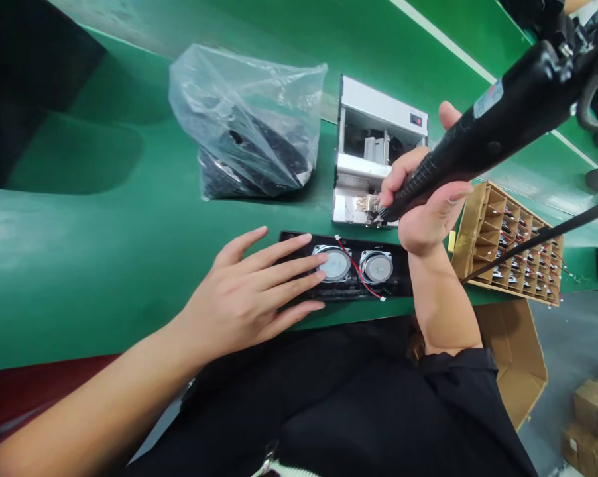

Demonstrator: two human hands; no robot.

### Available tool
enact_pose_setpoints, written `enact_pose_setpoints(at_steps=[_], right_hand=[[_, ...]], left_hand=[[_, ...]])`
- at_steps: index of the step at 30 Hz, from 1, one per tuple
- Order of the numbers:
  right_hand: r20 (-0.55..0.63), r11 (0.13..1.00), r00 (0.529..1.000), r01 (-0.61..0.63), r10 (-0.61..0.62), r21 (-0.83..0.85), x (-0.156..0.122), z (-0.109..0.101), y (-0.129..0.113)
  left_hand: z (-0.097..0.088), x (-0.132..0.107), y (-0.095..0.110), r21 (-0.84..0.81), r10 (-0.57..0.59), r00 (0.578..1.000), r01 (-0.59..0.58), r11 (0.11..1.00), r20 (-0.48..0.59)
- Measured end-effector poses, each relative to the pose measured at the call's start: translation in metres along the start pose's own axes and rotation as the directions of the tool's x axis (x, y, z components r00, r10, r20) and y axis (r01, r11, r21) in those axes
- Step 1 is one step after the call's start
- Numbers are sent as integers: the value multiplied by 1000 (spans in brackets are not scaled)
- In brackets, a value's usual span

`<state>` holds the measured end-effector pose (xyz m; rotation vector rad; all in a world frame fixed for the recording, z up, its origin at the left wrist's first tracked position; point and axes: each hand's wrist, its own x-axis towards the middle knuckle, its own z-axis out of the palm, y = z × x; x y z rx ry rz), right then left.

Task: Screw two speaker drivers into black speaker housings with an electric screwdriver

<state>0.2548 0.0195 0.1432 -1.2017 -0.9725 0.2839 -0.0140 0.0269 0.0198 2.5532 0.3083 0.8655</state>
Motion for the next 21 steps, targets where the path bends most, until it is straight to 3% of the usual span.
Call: enact_pose_setpoints(at_steps=[5, 10, 14, 21], right_hand=[[23, 966, 992, 113, -121, 234, -14, -6, -19], [150, 986, 988, 17, -42, 164, -66, -25, -49], [134, 968, 971, 175, -201, 179, -101, -26, -36], [85, 965, 973, 225, -215, -137, -121, -26, -9]], left_hand=[[5, -4, -3, 33, 11, 1000, -10, 999, -17], [12, -12, -10, 22, 6, 1000, -7, 1000, 12], [13, -11, -13, -28, 62, 997, -63, 998, -36], [11, -5, -9, -121, -28, 997, 37, 992, 73]])
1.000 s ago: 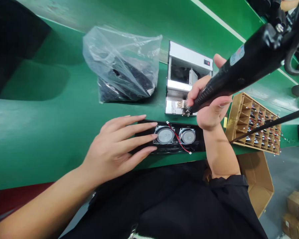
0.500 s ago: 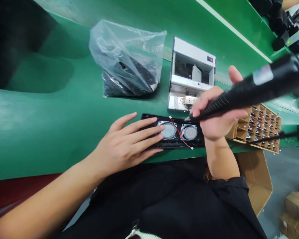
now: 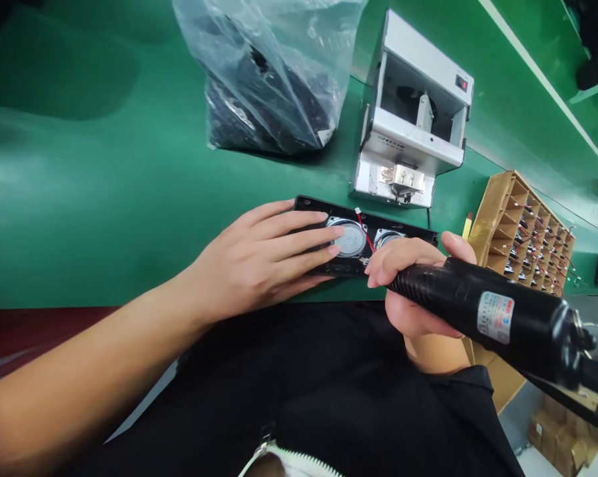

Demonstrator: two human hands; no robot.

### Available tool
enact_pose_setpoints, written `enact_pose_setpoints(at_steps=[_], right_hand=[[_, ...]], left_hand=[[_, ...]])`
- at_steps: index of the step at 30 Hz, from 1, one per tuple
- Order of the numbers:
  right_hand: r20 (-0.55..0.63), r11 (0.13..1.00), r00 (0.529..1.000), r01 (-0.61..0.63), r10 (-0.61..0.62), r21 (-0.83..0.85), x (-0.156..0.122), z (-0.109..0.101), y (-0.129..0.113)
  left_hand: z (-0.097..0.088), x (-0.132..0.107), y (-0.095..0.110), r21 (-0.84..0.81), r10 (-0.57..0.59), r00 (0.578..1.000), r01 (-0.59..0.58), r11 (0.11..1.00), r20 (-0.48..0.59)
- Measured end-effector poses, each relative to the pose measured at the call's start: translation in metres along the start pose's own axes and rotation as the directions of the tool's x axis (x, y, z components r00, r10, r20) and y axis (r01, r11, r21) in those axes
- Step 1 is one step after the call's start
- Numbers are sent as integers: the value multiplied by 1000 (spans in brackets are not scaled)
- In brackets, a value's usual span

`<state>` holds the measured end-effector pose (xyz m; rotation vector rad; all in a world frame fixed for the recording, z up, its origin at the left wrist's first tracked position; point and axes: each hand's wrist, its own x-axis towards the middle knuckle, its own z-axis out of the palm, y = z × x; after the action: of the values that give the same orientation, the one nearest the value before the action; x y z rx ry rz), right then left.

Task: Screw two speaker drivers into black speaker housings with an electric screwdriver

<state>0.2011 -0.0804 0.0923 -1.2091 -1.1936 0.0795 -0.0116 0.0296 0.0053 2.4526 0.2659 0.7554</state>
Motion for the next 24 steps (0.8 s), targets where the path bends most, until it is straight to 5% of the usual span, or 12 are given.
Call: enact_pose_setpoints(at_steps=[8, 15, 24], right_hand=[[56, 996, 998, -15, 10, 91, 10, -1, -2], [7, 994, 1000, -17, 17, 104, 5, 8, -2], [76, 996, 996, 37, -44, 81, 10, -3, 3]], left_hand=[[-6, 6, 6, -86, -89, 990, 99, 991, 108], [-8, 5, 5, -76, -33, 999, 35, 996, 32], [0, 4, 10, 161, 94, 992, -79, 984, -87]])
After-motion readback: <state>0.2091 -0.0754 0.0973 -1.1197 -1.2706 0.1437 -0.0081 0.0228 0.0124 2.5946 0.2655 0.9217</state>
